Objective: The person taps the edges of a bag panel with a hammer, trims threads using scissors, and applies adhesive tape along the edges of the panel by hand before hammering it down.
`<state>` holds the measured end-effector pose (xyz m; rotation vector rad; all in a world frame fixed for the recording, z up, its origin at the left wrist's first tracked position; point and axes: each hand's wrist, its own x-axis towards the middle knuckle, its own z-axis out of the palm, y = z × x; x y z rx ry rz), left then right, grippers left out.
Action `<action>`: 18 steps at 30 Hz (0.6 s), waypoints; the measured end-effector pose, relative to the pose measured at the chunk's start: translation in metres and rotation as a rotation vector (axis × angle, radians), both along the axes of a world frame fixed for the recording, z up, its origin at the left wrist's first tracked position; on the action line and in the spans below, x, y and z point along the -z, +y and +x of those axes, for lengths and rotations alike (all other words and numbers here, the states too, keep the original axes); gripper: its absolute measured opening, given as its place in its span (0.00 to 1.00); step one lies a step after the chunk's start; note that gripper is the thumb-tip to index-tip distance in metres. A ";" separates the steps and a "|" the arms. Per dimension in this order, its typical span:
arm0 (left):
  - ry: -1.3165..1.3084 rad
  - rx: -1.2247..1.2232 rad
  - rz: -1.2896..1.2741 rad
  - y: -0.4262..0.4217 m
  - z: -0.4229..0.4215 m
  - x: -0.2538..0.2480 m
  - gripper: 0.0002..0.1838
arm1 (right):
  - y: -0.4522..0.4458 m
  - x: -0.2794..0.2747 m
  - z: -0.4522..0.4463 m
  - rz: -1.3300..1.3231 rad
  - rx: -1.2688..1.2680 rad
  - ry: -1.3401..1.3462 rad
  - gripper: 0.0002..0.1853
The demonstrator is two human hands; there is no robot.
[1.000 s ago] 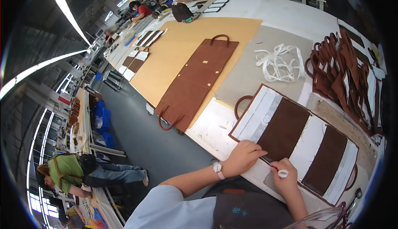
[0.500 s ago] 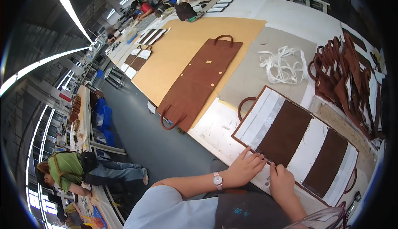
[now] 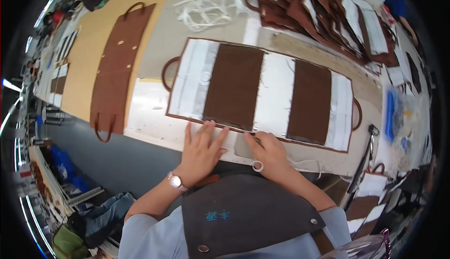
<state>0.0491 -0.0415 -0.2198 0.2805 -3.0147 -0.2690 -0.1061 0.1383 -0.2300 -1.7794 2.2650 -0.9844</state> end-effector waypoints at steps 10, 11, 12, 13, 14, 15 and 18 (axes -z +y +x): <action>-0.021 0.029 -0.024 -0.001 -0.003 0.003 0.31 | -0.006 0.005 0.002 0.039 0.070 0.006 0.31; -0.021 0.022 -0.019 -0.001 -0.004 0.004 0.32 | -0.007 0.005 0.001 0.040 0.069 0.012 0.30; -0.022 0.026 -0.015 0.000 -0.004 0.004 0.32 | -0.007 0.006 0.001 0.041 0.067 0.017 0.30; -0.024 0.028 -0.012 0.000 -0.004 0.004 0.32 | -0.006 0.007 0.001 0.029 0.064 -0.001 0.30; -0.024 0.028 -0.009 0.000 -0.005 0.004 0.32 | -0.005 0.008 0.000 0.017 0.060 -0.019 0.30; -0.030 0.034 -0.011 0.000 -0.005 0.003 0.32 | -0.005 0.009 -0.001 0.003 0.055 -0.037 0.30; -0.039 0.044 -0.019 -0.002 -0.005 0.002 0.31 | -0.004 0.005 -0.005 0.006 0.033 -0.037 0.30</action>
